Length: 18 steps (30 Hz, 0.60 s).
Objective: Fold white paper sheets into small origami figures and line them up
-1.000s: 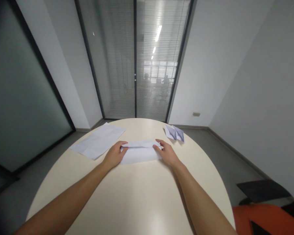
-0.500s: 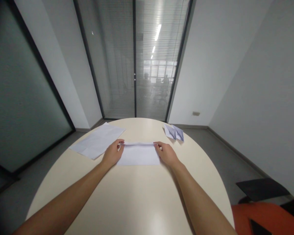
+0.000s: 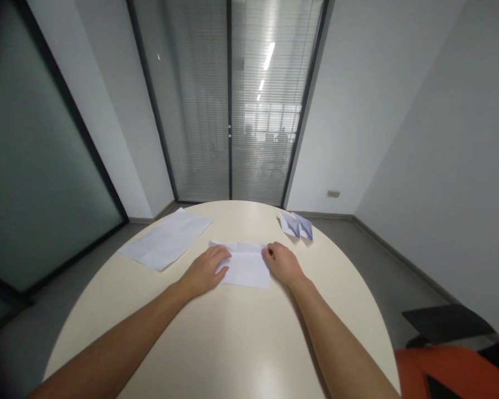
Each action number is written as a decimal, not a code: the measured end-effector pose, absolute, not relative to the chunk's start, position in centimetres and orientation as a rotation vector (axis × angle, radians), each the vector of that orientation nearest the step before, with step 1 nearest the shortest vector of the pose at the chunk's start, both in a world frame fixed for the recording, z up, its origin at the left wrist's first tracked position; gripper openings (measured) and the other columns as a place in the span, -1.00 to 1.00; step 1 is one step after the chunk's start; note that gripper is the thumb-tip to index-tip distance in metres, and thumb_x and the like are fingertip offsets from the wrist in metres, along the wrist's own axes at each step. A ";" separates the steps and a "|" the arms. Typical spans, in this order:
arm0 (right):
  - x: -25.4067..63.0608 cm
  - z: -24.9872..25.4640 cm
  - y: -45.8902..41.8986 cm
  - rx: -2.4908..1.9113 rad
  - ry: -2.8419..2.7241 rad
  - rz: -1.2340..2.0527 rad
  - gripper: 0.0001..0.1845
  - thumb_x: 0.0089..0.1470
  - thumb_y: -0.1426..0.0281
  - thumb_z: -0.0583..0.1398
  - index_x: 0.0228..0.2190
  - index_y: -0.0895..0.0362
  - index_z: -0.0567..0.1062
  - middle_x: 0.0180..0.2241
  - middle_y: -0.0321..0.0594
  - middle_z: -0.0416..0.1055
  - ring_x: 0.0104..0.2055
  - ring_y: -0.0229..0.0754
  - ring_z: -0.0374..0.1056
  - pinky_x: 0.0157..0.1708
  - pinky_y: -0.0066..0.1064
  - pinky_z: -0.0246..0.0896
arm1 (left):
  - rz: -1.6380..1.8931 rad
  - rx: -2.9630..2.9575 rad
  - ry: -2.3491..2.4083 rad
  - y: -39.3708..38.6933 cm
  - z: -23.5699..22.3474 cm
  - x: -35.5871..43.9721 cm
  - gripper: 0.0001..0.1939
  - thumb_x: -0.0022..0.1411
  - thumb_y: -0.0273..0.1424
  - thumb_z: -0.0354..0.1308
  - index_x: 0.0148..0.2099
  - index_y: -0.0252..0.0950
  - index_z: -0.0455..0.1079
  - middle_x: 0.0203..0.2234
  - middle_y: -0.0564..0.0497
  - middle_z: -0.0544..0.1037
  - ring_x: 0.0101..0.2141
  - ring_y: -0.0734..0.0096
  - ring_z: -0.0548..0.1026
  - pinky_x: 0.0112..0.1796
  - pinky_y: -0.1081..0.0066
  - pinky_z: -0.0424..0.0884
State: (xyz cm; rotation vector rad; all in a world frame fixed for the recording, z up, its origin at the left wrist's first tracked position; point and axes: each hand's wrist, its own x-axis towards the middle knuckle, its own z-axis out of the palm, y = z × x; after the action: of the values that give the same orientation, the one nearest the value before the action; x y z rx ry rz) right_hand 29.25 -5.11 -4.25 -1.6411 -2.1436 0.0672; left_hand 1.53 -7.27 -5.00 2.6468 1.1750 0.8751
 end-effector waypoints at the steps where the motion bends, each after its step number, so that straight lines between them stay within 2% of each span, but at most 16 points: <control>1: 29.3 -4.3 -5.1 -1.649 -2.144 0.068 -0.64 0.30 0.24 0.04 -0.44 0.12 0.47 -0.36 -0.12 0.48 -0.31 -0.12 0.37 -0.31 -0.38 0.08 | 0.863 2.643 1.166 -7.2 -5.3 1.5 -0.64 0.26 -0.46 0.11 0.11 -0.22 0.33 0.04 -0.11 0.46 0.10 0.16 0.38 0.16 0.15 0.31; 6: 29.3 -4.6 -5.0 -1.705 -2.147 0.071 -0.65 0.30 0.25 0.04 -0.42 0.12 0.49 -0.35 -0.11 0.48 -0.29 -0.10 0.37 -0.31 -0.36 0.10 | 0.739 2.611 1.241 -6.7 -6.8 1.1 -0.55 0.33 -0.35 0.08 0.24 -0.32 0.29 0.25 -0.22 0.33 0.25 0.10 0.27 0.26 0.08 0.19; 9: 29.3 -4.4 -5.1 -1.736 -2.090 0.089 -0.74 0.27 0.29 0.08 -0.22 0.15 0.53 -0.27 -0.10 0.50 -0.25 -0.08 0.40 -0.26 -0.34 0.17 | 0.653 2.612 1.266 -6.7 -7.0 1.0 -0.51 0.36 -0.32 0.04 0.28 -0.35 0.26 0.30 -0.23 0.26 0.30 0.09 0.22 0.29 0.08 0.14; 12: 28.5 -3.9 -5.5 -1.673 -2.024 0.000 -0.60 0.24 0.35 0.11 0.08 0.17 0.42 -0.05 0.00 0.47 -0.09 0.00 0.41 -0.10 -0.26 0.25 | 0.579 2.613 1.303 -6.8 -6.9 1.1 -0.49 0.38 -0.30 0.00 0.31 -0.35 0.25 0.33 -0.23 0.21 0.33 0.09 0.15 0.31 0.06 0.08; 14: 27.5 -3.6 -6.1 -1.563 -2.062 -0.063 -0.55 0.24 0.37 0.09 0.14 0.16 0.38 0.05 0.04 0.41 0.06 0.06 0.35 0.04 -0.17 0.24 | 0.531 2.611 1.327 -6.9 -6.7 1.2 -0.48 0.38 -0.28 -0.01 0.32 -0.33 0.24 0.36 -0.22 0.16 0.36 0.08 0.09 0.32 0.04 0.04; 18: 24.5 -3.8 -7.7 -1.199 -2.302 0.078 -0.50 0.30 0.28 0.07 0.22 0.14 0.31 0.17 0.01 0.35 0.20 0.02 0.27 0.20 -0.09 0.18 | 0.449 2.623 1.321 -7.3 -6.2 1.3 -0.45 0.37 -0.22 0.02 0.34 -0.25 0.21 0.40 -0.16 0.06 0.38 0.08 0.00 0.33 0.01 -0.03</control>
State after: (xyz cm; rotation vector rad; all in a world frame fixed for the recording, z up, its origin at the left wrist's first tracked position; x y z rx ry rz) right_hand 24.53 -7.65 -3.81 -1.1989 -2.3015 0.0779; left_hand 1.31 -7.26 -6.24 2.6232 1.3207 0.4491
